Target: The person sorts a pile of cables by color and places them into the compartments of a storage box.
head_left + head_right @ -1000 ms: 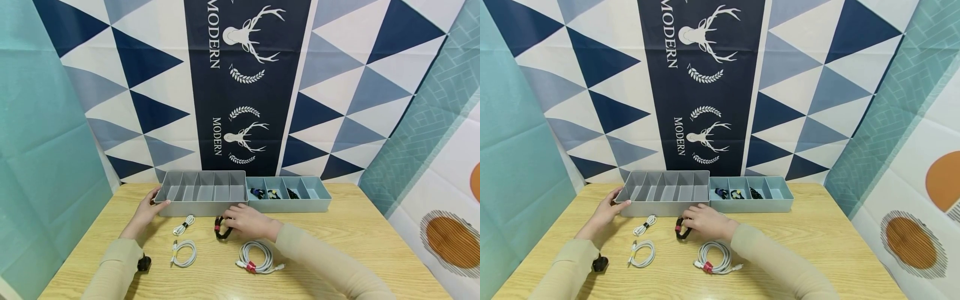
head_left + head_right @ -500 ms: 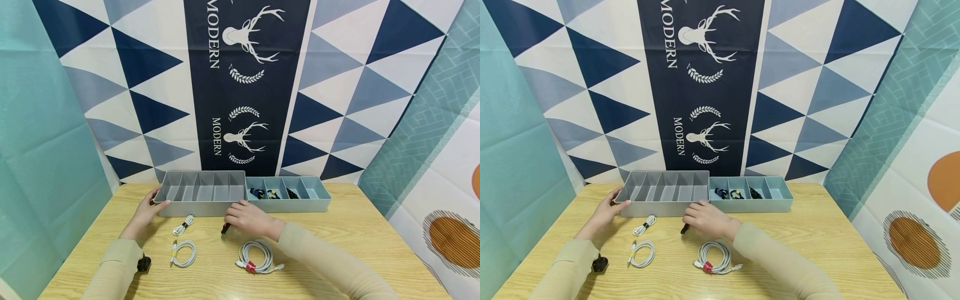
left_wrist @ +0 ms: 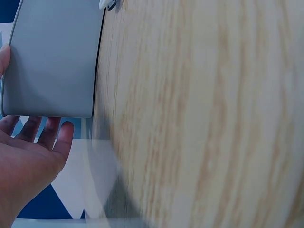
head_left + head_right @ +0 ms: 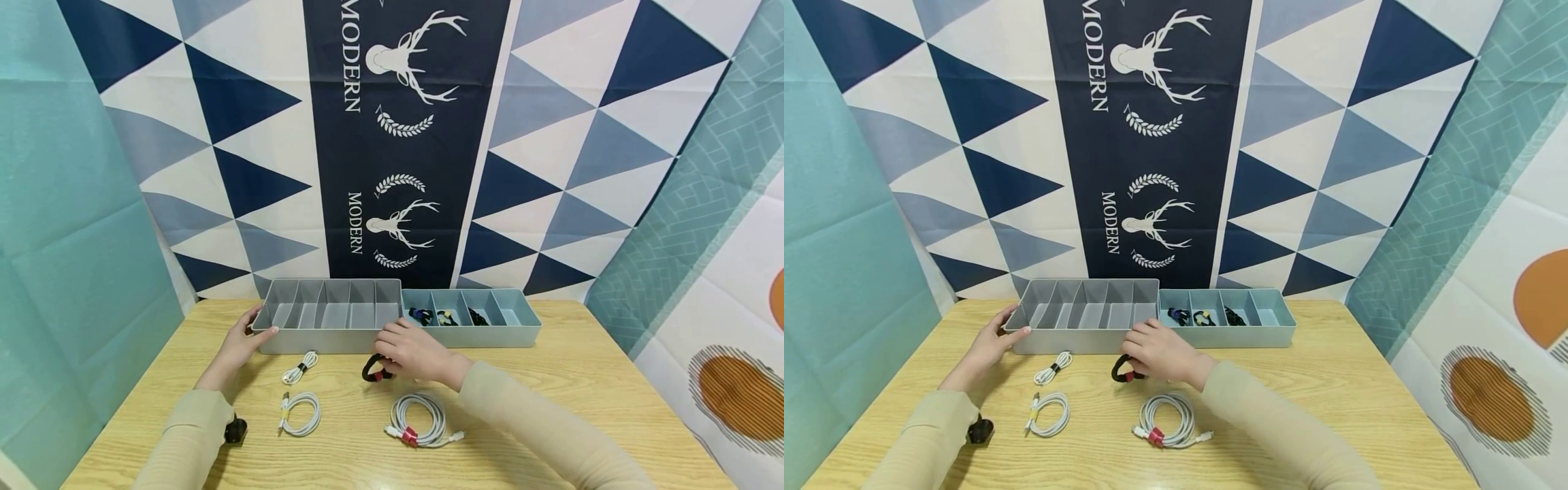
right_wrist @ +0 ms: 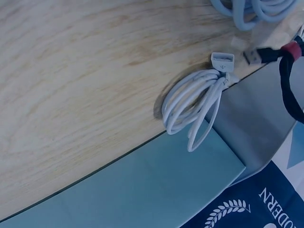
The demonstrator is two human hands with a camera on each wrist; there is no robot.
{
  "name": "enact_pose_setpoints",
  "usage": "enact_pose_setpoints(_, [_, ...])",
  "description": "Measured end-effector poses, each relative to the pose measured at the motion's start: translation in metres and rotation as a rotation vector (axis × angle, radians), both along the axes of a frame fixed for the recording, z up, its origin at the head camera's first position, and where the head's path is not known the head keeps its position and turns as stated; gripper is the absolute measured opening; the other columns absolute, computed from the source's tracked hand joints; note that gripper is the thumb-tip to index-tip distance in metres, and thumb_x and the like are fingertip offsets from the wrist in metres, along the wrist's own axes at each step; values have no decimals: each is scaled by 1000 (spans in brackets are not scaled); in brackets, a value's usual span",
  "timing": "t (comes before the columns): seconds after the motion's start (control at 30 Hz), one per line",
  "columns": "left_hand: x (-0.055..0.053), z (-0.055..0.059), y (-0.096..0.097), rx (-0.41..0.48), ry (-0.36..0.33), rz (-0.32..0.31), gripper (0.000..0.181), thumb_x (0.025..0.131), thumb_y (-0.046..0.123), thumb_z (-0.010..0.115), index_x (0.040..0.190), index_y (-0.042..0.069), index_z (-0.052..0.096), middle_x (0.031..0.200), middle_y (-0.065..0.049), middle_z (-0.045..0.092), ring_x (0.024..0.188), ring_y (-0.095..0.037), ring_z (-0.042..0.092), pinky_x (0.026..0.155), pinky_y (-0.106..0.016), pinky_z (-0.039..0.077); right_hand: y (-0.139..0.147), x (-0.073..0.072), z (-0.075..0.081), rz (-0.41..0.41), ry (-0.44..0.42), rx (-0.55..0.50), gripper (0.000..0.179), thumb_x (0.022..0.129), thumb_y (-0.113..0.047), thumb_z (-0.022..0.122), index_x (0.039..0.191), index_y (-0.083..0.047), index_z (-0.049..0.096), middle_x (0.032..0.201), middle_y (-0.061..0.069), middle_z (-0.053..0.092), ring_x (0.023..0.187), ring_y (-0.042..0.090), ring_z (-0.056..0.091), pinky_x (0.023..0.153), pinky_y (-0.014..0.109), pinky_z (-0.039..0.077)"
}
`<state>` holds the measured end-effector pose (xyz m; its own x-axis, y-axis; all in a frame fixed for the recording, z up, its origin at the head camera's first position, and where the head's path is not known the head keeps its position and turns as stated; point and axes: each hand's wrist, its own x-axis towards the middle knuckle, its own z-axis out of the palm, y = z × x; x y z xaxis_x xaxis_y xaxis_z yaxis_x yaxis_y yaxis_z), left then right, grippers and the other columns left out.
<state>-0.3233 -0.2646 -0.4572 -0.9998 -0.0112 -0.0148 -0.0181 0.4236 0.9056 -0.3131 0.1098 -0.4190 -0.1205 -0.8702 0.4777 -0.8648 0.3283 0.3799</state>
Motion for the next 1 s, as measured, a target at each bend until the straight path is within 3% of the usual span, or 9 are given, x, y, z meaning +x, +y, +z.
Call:
enact_pose_setpoints(0.27, [-1, 0, 0, -2, 3, -1, 88, 89, 42, 63, 153, 11, 10, 155, -22, 15, 139, -42, 20, 109, -54, 26, 5, 2, 8, -2, -55, -19, 17, 79, -21, 71, 94, -19, 62, 91, -8, 61, 85, 12, 53, 75, 30, 41])
enact_pose_setpoints(0.73, [-1, -1, 0, 6, 0, 4, 91, 87, 45, 64, 153, 12, 11, 155, -20, 15, 139, -42, 20, 109, -53, 27, 13, 6, 26, -47, -48, -70, 17, 78, -22, 69, 92, -19, 61, 86, -8, 58, 80, 12, 52, 72, 30, 40])
enact_pose_setpoints(1.0, [-3, -2, 0, -14, 3, 10, 82, 92, 33, 62, 153, 11, 11, 155, -22, 15, 138, -43, 21, 109, -54, 26, 17, 6, 33, -66, -63, -112, 20, 78, -23, 70, 95, -18, 62, 88, -7, 62, 81, 13, 55, 74, 31, 42])
